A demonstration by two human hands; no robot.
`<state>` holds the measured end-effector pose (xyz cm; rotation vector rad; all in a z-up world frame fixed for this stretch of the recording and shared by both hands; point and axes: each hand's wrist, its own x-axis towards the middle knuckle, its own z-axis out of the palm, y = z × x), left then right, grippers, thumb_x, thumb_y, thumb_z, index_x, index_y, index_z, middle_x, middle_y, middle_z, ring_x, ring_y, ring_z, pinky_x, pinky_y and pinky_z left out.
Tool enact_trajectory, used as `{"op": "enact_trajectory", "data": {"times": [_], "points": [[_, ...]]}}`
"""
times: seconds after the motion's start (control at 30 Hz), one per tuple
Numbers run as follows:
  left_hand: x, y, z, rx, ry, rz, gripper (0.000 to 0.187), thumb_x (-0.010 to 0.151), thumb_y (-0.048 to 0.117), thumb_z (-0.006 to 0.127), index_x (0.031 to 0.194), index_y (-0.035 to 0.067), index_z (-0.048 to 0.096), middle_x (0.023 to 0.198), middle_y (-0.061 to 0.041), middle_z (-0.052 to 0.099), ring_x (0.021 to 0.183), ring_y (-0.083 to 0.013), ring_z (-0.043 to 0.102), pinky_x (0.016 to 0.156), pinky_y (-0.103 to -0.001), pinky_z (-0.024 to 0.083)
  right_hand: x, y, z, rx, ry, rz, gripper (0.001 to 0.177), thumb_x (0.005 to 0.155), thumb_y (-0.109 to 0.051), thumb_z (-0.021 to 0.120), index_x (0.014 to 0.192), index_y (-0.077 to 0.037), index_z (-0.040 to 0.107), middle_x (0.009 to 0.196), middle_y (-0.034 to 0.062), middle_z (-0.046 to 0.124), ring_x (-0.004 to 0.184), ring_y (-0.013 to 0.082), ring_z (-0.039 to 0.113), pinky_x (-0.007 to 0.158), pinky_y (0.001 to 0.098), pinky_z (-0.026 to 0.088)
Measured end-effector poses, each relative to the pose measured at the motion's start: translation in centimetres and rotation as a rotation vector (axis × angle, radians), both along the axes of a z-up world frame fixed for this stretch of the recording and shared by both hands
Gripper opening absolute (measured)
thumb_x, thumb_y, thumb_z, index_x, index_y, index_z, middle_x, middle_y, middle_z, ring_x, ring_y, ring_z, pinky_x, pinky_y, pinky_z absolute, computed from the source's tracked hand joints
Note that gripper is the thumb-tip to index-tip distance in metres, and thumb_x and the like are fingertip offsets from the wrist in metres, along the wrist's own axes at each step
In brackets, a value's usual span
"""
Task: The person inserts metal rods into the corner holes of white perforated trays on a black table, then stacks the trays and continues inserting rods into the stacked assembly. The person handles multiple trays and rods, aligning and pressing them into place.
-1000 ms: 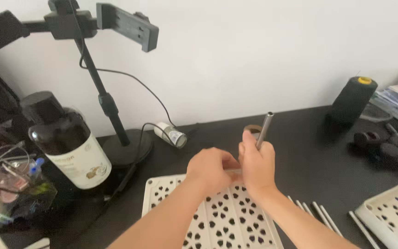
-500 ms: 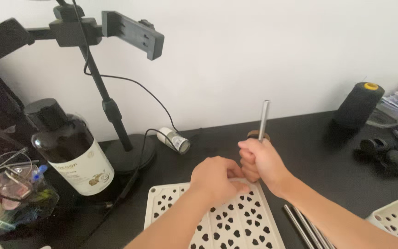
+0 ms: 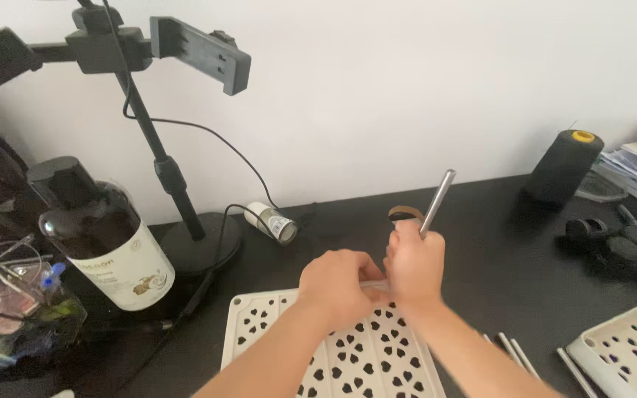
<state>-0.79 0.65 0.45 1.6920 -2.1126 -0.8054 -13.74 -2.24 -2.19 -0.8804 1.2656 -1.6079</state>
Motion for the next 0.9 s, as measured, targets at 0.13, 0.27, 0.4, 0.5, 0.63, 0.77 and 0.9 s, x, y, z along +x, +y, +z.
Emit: {"op": "enact_trajectory", "data": {"times": [0.13,0.27,0.4,0.5,0.63,0.77,0.9], "points": [[-0.2,0.2,0.1,0.031,-0.018,-0.008,0.028,0.075,0.036,0.082,0.095,0.017,0.078,0.095,-0.001,0.079,0.093,-0.0197,0.074,0.085,-0.038,0.056,-2.2,-0.4,0.8,0.147,-0.018,0.344,0.048,0.091,-0.025,0.053,0.053,-0.016,0.026,0.047,-0.0045,0.023,0.037,0.0114,0.019,0.038,0.0339,0.014],[0.0,0.1,0.1,0.014,-0.018,-0.023,0.028,0.075,0.035,0.083,0.096,0.018,0.077,0.097,-0.001,0.077,0.095,-0.0207,0.073,0.086,-0.037,0.055,-2.6,-0.8,0.9,0.154,-0.023,0.538,0.049,0.094,-0.025,0.052,0.055,-0.017,0.024,0.048,-0.0047,0.021,0.039,0.0115,0.016,0.039,0.0333,0.013],[0.0,0.0,0.2,0.022,-0.002,0.004,0.029,0.073,0.034,0.083,0.097,0.018,0.078,0.1,-0.001,0.077,0.096,-0.0207,0.073,0.086,-0.037,0.055,-2.9,-0.3,0.8,0.071,0.0,0.547,0.049,0.096,-0.024,0.052,0.057,-0.017,0.024,0.049,-0.0053,0.022,0.042,0.0111,0.017,0.041,0.0325,0.015],[-0.1,0.1,0.0,0.012,-0.005,0.008,0.031,0.073,0.035,0.084,0.098,0.019,0.078,0.101,-0.001,0.077,0.096,-0.0215,0.073,0.086,-0.037,0.055,-3.4,0.6,0.8,0.028,0.016,0.551,0.049,0.099,-0.026,0.05,0.057,-0.016,0.026,0.05,-0.0053,0.025,0.045,0.0113,0.024,0.044,0.0317,0.023],[0.0,0.2,-0.2,-0.018,0.0,-0.002,0.032,0.074,0.037,0.084,0.098,0.018,0.078,0.099,-0.002,0.078,0.094,-0.0216,0.074,0.086,-0.037,0.056,-3.3,1.1,2.1,0.017,0.272,0.519,0.049,0.1,-0.031,0.049,0.056,-0.013,0.037,0.051,-0.0019,0.037,0.05,0.015,0.043,0.054,0.033,0.041],[-0.1,0.2,-0.4,-0.019,0.012,-0.003,0.029,0.073,0.036,0.083,0.096,0.018,0.079,0.098,-0.001,0.078,0.094,-0.0205,0.074,0.085,-0.037,0.055,-2.0,1.6,4.5,-0.008,0.45,0.38,0.041,0.096,-0.034,0.06,0.064,-0.009,0.056,0.056,0.0004,0.051,0.057,0.0135,0.052,0.062,0.0313,0.044],[0.0,0.2,-0.6,-0.034,0.038,0.004,0.028,0.074,0.035,0.084,0.096,0.019,0.079,0.097,0.0,0.078,0.093,-0.0195,0.074,0.085,-0.036,0.055,-1.4,1.9,7.3,-0.078,0.313,0.259,0.038,0.099,-0.038,0.055,0.074,-0.009,0.057,0.055,-0.0006,0.049,0.054,0.012,0.049,0.063,0.0306,0.049]]}}
